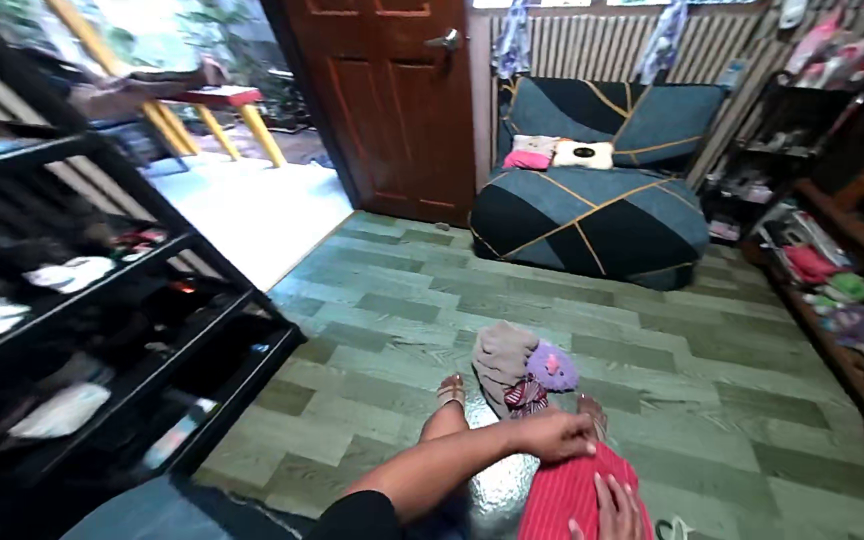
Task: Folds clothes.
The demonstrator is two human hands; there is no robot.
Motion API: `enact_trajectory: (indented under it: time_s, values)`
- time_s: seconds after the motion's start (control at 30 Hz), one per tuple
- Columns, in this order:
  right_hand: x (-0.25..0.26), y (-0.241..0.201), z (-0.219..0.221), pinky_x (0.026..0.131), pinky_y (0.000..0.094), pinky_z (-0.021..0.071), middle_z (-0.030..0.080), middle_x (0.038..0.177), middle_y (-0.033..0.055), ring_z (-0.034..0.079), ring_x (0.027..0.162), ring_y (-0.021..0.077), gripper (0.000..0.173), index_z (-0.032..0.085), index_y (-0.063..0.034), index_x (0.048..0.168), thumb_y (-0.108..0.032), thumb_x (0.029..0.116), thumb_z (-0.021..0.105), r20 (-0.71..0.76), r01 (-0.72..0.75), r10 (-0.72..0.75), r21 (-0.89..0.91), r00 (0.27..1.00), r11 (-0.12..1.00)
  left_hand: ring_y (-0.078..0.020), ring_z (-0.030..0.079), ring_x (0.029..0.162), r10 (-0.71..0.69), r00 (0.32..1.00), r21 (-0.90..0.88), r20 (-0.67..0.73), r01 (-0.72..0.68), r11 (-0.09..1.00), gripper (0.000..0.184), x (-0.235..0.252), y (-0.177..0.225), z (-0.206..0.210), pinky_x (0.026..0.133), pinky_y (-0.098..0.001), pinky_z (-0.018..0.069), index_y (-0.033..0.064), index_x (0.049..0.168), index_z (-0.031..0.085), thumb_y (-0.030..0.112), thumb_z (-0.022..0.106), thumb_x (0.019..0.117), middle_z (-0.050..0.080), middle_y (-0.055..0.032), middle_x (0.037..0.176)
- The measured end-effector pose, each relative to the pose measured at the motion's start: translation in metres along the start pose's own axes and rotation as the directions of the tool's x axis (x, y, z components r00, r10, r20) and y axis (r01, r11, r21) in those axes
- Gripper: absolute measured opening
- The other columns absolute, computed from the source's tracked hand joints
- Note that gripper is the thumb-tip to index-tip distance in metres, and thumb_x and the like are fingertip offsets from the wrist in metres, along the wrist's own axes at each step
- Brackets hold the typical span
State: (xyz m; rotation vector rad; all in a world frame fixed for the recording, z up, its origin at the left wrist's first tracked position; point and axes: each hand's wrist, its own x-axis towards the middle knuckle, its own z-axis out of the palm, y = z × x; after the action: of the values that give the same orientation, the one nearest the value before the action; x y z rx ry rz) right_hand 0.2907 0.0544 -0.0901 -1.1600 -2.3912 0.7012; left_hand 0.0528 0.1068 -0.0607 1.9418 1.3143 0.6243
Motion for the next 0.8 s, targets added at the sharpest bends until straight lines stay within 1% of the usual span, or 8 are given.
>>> enact_trajectory:
  time_s: [0.17,0.23,0.3,0.37,0.47,0.63,0.7,0.8]
  values:
    - [0.007,0.002,0.003,0.120,0.0651,0.0256,0.043,0.156,0.0240,0.031,0.148,0.0485,0.056,0.060,-0.0064,0.143,-0.032,0.0927,0.064,0.117,-0.008,0.005,0.023,0.993,1.000,-0.0356,0.063,0.121,-0.218,0.926,0.173,-0.307,0.280,0.944,0.038,-0.014,-0.021,0.023,0.112,-0.0597,0.0373,0.0056,0.138,0.060,0.024,0.045,0.1072,0.070,-0.0181,0.123]
    - [0.012,0.003,-0.009,0.113,0.0541,0.0421,0.063,0.135,0.0214,0.054,0.134,0.0385,0.032,0.072,-0.0007,0.121,-0.015,0.0955,0.058,-0.065,-0.047,0.064,0.225,0.996,0.973,-0.0337,0.060,0.124,-0.104,0.797,0.068,-0.595,0.179,0.981,0.036,-0.023,0.009,0.053,0.108,-0.0568,0.0415,0.0014,0.131,0.063,0.018,0.044,0.1052,0.067,-0.0176,0.128]
    - [0.022,0.001,-0.018,0.102,0.0413,0.0530,0.070,0.118,0.0204,0.066,0.116,0.0291,0.029,0.071,0.0061,0.113,-0.004,0.0965,0.049,-0.249,0.004,0.077,0.308,0.965,0.951,-0.0368,0.053,0.134,-0.034,0.739,-0.041,-0.673,0.010,0.999,0.040,-0.036,0.044,0.085,0.114,-0.0572,0.0380,-0.0042,0.131,0.060,0.019,0.039,0.1069,0.059,-0.0232,0.138]
    - [0.024,0.003,-0.010,0.108,0.0412,0.0498,0.067,0.127,0.0225,0.063,0.124,0.0298,0.034,0.068,0.0087,0.121,-0.003,0.0985,0.046,-0.208,0.044,0.027,0.330,0.978,0.943,-0.0374,0.043,0.145,-0.031,0.785,-0.097,-0.618,-0.038,0.995,0.047,-0.050,0.052,0.126,0.120,-0.0631,0.0261,-0.0054,0.140,0.054,0.025,0.035,0.1082,0.050,-0.0244,0.150]
    - [0.031,0.019,0.009,0.124,0.0564,0.0259,0.050,0.153,0.0202,0.038,0.148,0.0384,0.048,0.056,0.0045,0.142,-0.017,0.1050,0.036,0.041,0.006,-0.016,0.255,0.999,0.967,-0.0378,0.023,0.154,-0.146,0.841,-0.114,-0.521,0.101,0.988,0.059,-0.053,0.031,0.152,0.118,-0.0740,0.0097,-0.0011,0.153,0.042,0.033,0.032,0.1054,0.035,-0.0187,0.162]
    - [0.074,0.043,0.014,0.126,0.0526,0.0221,0.035,0.164,0.0162,0.028,0.154,0.0323,0.056,0.051,-0.0085,0.151,-0.036,0.1060,0.033,0.249,-0.104,0.025,0.312,0.968,0.944,-0.0343,0.021,0.155,-0.403,0.815,-0.484,-0.416,0.177,0.857,0.068,-0.035,-0.011,0.130,0.127,-0.0492,0.0203,-0.0008,0.159,0.027,0.042,0.031,0.1066,0.023,-0.0239,0.166]
    - [0.080,0.052,0.016,0.124,0.0473,0.0289,0.044,0.157,0.0192,0.037,0.149,0.0305,0.051,0.055,-0.0026,0.145,-0.031,0.1064,0.037,0.194,-0.156,0.083,0.396,0.977,0.905,-0.0320,0.027,0.153,-0.542,0.790,-0.681,-0.286,0.230,0.695,0.067,-0.031,-0.023,0.119,0.125,-0.0490,0.0257,0.0029,0.162,0.020,0.043,0.027,0.1089,0.023,-0.0233,0.166]
    - [0.073,0.063,0.010,0.112,0.0506,0.0415,0.063,0.132,0.0200,0.054,0.128,0.0354,0.040,0.071,-0.0012,0.121,-0.030,0.1022,0.049,-0.027,-0.150,0.165,0.280,0.986,0.948,-0.0295,0.050,0.137,-0.659,0.718,-0.839,-0.223,0.203,0.505,0.064,-0.037,-0.014,0.112,0.112,-0.0475,0.0442,0.0048,0.160,0.023,0.041,0.037,0.1097,0.042,-0.0232,0.155]
